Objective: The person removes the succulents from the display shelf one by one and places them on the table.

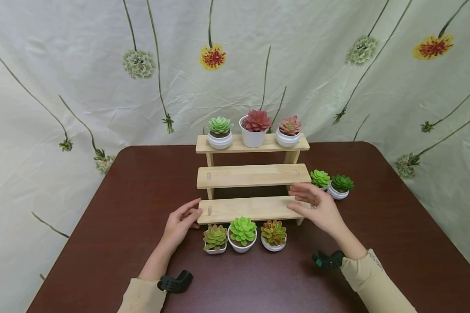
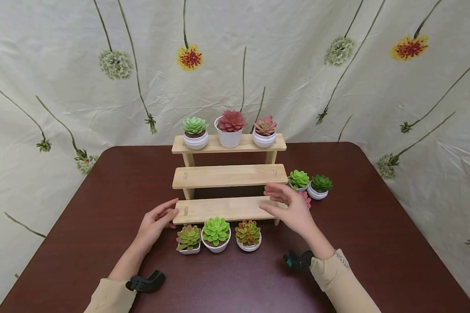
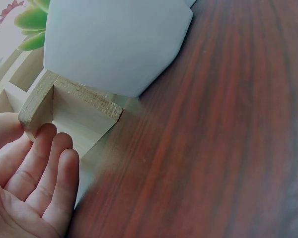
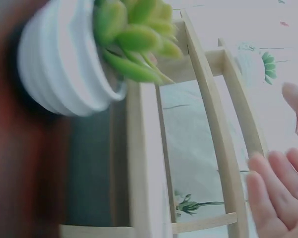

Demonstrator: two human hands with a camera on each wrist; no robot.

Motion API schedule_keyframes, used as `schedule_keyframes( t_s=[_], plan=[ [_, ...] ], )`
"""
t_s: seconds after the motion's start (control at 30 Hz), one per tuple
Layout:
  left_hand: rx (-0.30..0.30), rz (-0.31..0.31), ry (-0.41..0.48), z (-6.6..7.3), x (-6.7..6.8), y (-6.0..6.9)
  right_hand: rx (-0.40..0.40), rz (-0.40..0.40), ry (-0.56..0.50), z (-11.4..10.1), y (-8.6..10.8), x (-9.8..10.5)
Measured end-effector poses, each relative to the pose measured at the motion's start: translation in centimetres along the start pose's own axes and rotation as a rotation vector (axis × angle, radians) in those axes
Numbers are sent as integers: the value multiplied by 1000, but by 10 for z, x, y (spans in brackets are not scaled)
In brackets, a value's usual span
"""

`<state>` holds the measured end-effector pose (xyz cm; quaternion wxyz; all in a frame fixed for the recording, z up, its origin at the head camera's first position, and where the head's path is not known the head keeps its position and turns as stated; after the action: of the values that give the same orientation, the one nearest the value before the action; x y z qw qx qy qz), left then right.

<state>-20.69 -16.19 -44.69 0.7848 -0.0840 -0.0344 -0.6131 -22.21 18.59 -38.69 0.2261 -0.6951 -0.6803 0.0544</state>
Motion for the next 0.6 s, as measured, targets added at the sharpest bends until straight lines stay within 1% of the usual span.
schedule_keyframes(
  t_s=[0.17, 0.33, 0.43, 0.6],
  plan=[
    [-4, -5, 4, 0, 0, 0, 35, 150, 42, -9, -24, 8],
    [-7, -7, 8, 0, 0, 0, 53, 265, 75, -19, -47, 14],
    [-7, -5, 9, 0, 0, 0, 47, 297, 88, -27, -60, 15],
    [1, -1, 9, 0, 0, 0, 34, 323, 104, -51, -73, 13]
  ],
)
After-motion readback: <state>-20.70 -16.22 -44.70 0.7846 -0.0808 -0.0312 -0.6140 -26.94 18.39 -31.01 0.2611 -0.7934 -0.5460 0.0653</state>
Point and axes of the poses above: each hand's wrist, its own y-axis away from the middle knuckle, its own x-axis out of the back of the hand, z = x × y, the point moved 5 cm from there along -y, towards the middle knuckle, and after that the axes turned 15 degrees about z, right-handed, at the moved point
